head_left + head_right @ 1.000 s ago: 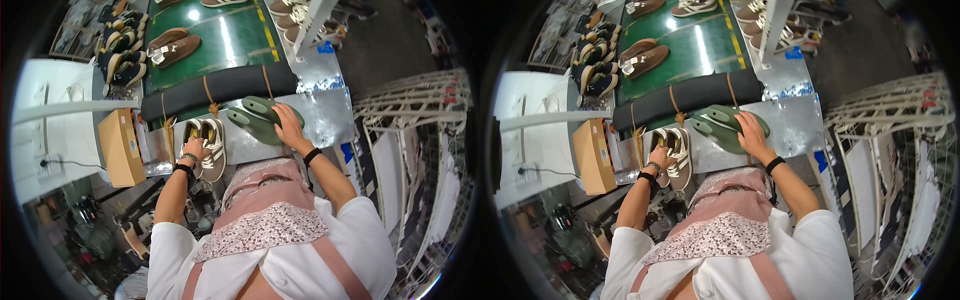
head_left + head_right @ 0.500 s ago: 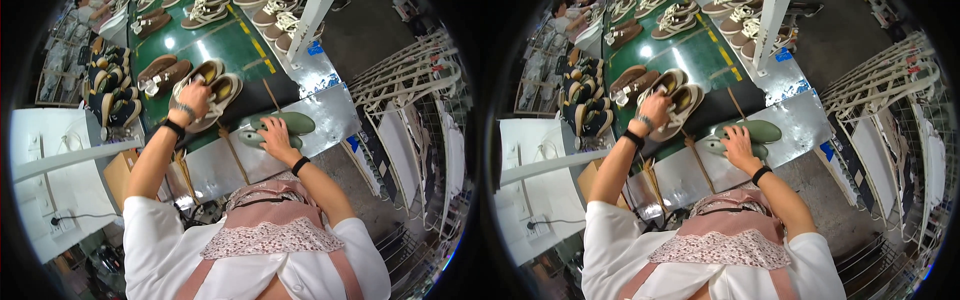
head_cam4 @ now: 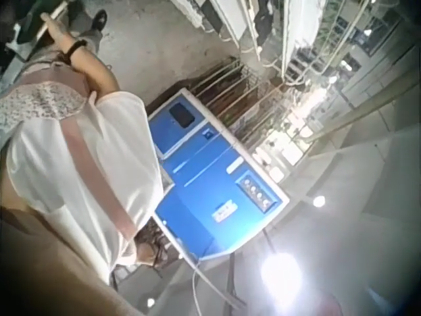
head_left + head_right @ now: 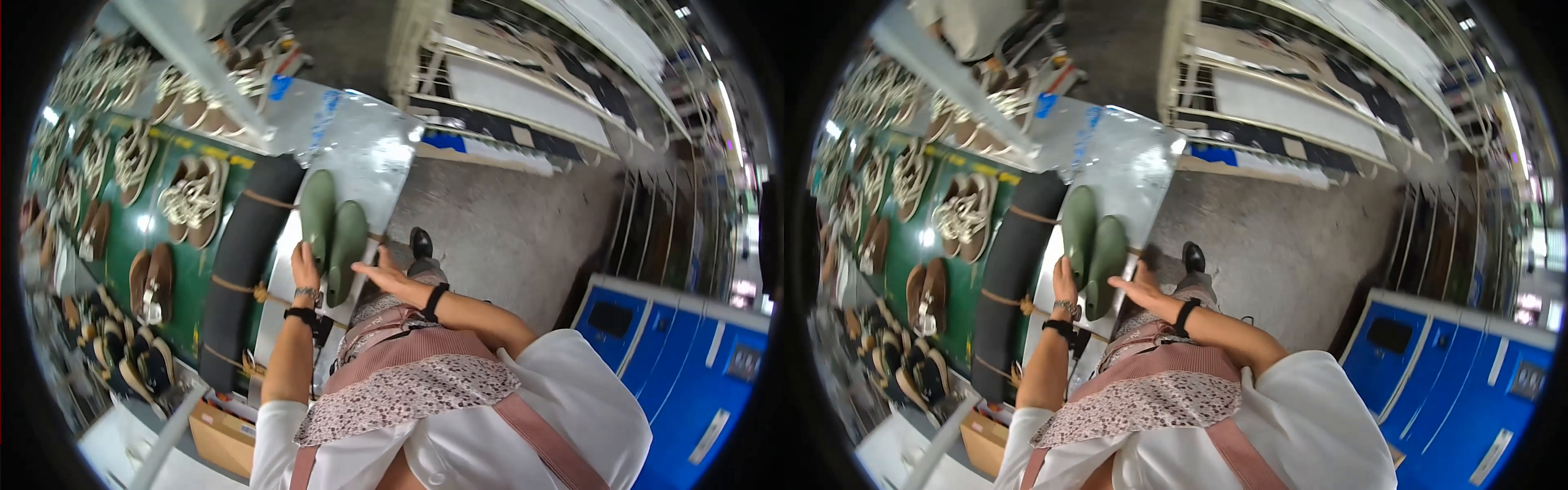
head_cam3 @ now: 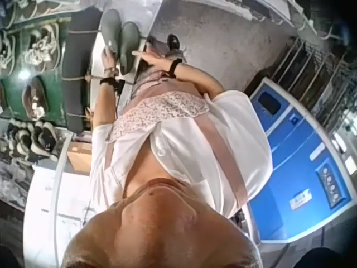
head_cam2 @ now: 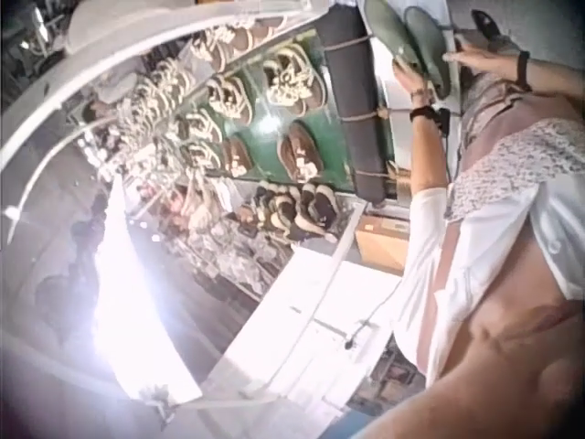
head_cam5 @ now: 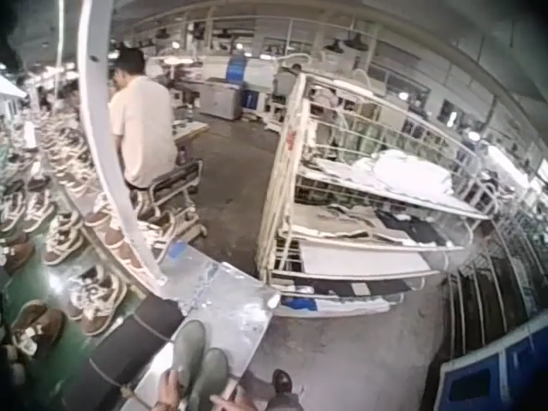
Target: Manually processing shoes by fitting them onto lasts and operating assembly machines at various factory stations.
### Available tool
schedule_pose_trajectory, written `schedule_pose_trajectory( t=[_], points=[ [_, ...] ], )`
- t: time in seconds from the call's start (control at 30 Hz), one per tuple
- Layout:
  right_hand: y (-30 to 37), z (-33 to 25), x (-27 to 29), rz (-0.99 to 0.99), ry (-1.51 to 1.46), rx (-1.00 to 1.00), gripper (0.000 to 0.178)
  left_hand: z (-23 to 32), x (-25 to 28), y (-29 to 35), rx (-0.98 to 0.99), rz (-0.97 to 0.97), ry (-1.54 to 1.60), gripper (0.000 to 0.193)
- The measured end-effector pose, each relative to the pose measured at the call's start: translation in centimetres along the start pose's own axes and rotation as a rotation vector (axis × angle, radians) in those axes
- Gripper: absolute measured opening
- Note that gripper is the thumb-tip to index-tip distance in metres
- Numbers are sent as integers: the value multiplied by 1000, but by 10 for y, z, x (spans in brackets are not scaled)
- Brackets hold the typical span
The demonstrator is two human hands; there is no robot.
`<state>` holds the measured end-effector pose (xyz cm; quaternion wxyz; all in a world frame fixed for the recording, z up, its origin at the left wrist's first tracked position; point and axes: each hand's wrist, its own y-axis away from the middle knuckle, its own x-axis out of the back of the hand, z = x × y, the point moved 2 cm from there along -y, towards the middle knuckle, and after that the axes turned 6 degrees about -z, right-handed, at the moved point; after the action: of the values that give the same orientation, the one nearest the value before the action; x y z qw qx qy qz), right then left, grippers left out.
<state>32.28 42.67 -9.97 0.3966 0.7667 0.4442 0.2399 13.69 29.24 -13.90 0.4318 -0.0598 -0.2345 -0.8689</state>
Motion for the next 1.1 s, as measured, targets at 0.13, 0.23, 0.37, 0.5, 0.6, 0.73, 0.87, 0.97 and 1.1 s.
schedule_pose_trajectory(
  t=[0.13, 0.23, 0.37, 0.5, 0.6, 0.73, 0.87, 0.97, 1.1],
  points=[
    [27, -27, 10, -161, -132, -21, 126, 31, -36, 27, 371, -187, 214, 58],
    [21, -8, 51, -155, -133, 159, 125, 43, -76, 42, 357, -280, 430, 53],
    [28, 12, 128, -291, -319, 306, 112, 72, -139, 72, 430, -307, 538, 51],
    [21, 54, 235, -293, -518, 426, 99, 112, -251, 89, 359, -340, 533, 41],
    [2, 83, 317, -183, -454, 304, 99, 107, -321, 78, 267, -388, 458, 46],
    [-80, 114, 411, 38, -261, 152, 95, 25, -405, -3, 289, -414, -19, 63],
    [-186, 117, 483, 169, -231, 211, 88, -15, -488, -97, 203, -375, -307, 74],
    [-268, 106, 520, 213, -198, 401, 83, -20, -537, -169, 175, -383, -480, 73],
    [-353, 75, 541, 216, -318, 502, 65, -26, -574, -248, 60, -287, -547, 73]
  ],
)
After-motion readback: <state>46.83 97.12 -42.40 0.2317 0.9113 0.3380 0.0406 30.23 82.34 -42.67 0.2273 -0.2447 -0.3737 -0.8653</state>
